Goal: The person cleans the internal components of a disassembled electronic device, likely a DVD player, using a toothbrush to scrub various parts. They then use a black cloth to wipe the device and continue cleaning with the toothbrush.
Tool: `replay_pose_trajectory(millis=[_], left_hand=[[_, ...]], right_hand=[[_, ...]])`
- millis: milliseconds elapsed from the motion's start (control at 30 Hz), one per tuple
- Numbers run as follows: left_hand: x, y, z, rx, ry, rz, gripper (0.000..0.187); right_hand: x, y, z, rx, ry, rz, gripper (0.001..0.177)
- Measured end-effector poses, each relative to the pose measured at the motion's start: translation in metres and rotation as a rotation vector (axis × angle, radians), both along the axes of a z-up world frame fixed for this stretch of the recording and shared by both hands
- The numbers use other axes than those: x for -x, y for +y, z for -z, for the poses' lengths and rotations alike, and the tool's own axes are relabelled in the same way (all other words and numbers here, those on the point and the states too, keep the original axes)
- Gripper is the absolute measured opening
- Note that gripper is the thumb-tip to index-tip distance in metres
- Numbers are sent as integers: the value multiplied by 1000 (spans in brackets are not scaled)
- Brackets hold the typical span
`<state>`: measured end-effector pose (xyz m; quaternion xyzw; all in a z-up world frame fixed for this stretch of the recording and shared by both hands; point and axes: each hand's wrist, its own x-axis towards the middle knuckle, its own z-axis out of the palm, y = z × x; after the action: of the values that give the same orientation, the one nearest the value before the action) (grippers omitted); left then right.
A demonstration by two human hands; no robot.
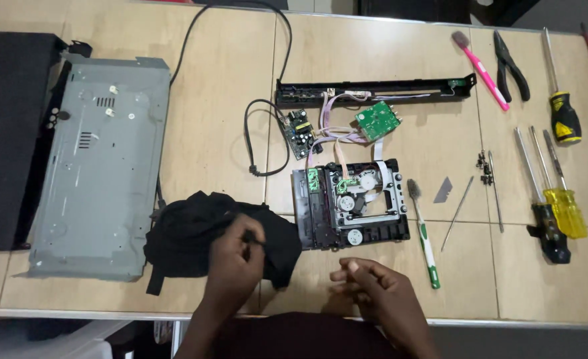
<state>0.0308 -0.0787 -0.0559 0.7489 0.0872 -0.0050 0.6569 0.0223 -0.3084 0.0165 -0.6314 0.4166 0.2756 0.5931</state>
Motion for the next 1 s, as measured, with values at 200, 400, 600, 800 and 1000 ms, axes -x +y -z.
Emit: replay_pose_trajectory(millis=[200,400,600,800,1000], left_hand=[[-6,-4,7,-347,-346,172,18],[-4,-12,12,-335,-237,-5,44],[-6,-17,27,-362,-148,149,5],[-20,-29,-2,-488,225,256,18],[-34,-37,-10,-320,501,258,19]], right_hand=[[-15,6,1,-439,24,258,46],[-17,15,19,-608,92,314,56],[-13,8,56,-526,58,260,32],[-18,12,65,-561,91,367,23],[-20,22,58,-523,60,328,27]])
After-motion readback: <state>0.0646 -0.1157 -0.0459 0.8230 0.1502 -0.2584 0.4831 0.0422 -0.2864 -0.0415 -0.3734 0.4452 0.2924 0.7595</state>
